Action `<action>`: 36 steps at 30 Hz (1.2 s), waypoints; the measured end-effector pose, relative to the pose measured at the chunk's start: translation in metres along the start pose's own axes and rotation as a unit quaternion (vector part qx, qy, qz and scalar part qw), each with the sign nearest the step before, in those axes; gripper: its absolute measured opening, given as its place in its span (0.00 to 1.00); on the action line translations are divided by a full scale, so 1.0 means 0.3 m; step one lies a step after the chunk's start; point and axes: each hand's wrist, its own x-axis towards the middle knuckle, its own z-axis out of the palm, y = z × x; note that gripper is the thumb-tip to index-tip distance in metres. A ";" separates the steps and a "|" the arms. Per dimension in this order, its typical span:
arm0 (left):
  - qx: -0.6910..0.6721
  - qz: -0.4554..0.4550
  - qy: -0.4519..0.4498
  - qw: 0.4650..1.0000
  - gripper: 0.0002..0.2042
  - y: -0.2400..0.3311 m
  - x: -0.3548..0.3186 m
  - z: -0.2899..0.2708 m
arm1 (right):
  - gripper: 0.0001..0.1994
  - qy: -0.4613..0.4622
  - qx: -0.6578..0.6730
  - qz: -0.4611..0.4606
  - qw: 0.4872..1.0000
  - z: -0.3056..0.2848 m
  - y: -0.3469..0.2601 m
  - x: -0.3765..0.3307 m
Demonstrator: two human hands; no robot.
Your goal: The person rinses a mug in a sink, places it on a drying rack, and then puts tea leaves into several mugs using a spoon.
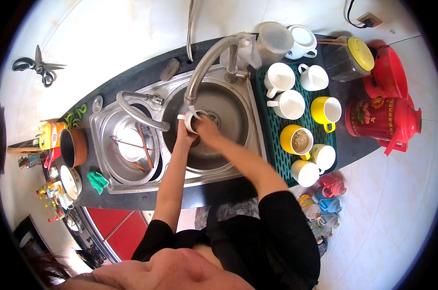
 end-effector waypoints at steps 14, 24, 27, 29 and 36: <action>0.081 -0.122 -0.112 0.983 0.26 0.022 -0.029 -0.065 | 0.16 -0.088 0.204 0.027 0.975 -0.004 0.068 -0.059; 0.000 -0.104 -0.070 0.992 0.22 -0.031 -0.075 -0.014 | 0.15 0.078 0.581 0.287 0.758 -0.041 0.019 -0.106; -0.029 -0.117 -0.041 0.992 0.22 -0.042 -0.081 -0.024 | 0.18 0.083 0.479 0.209 0.848 -0.094 -0.016 -0.108; -0.033 -0.150 -0.076 0.985 0.22 -0.039 -0.071 -0.052 | 0.20 0.099 0.251 -0.024 0.963 -0.025 0.024 -0.133; 0.133 -0.063 -0.029 0.989 0.21 -0.033 -0.149 -0.011 | 0.16 -0.023 0.249 0.299 0.921 -0.021 -0.051 -0.106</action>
